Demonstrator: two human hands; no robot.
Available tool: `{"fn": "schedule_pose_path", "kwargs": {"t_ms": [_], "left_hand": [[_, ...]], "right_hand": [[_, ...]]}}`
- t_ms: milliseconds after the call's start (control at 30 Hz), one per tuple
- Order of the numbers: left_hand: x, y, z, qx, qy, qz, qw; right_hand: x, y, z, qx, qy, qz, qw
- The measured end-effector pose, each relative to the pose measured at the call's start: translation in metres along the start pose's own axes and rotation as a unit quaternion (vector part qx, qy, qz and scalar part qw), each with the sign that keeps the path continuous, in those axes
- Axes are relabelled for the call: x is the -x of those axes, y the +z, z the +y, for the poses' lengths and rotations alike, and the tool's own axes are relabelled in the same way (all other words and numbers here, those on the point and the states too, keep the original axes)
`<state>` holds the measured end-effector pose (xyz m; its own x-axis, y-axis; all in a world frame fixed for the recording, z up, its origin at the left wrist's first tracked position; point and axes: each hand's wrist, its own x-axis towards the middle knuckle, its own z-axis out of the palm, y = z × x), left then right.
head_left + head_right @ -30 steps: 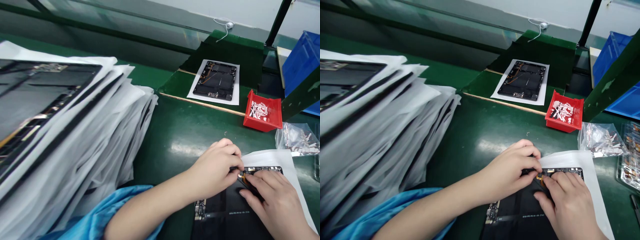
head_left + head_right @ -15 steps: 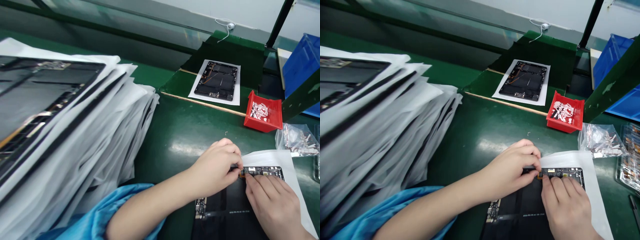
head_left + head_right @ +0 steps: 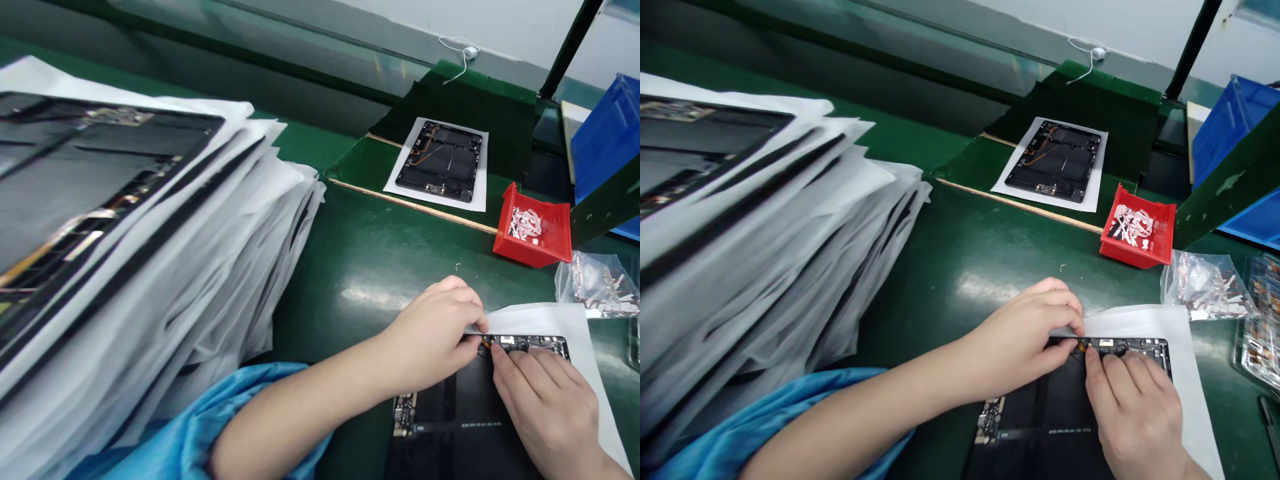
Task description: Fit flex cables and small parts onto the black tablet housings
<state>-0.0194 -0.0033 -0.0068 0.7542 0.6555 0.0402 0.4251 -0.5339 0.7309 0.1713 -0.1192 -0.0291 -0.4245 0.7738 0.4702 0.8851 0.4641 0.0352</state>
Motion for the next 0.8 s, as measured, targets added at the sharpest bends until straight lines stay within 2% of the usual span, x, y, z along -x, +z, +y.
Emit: {"fn": "schedule_pose_path", "kwargs": {"t_ms": [300,600,800], "left_hand": [[0.002,0.003,0.000,-0.001,0.022,0.001,1.000],[0.003,0.008,-0.004,-0.121,0.128,0.027,0.984],[0.003,0.006,-0.005,-0.106,0.113,0.033,0.987]], "right_hand": [[-0.001,-0.001,0.003,-0.015,-0.014,-0.015,1.000],[-0.002,-0.002,0.010,-0.044,-0.014,-0.034,0.998],[-0.001,-0.001,0.011,-0.039,-0.007,-0.035,0.999]]}}
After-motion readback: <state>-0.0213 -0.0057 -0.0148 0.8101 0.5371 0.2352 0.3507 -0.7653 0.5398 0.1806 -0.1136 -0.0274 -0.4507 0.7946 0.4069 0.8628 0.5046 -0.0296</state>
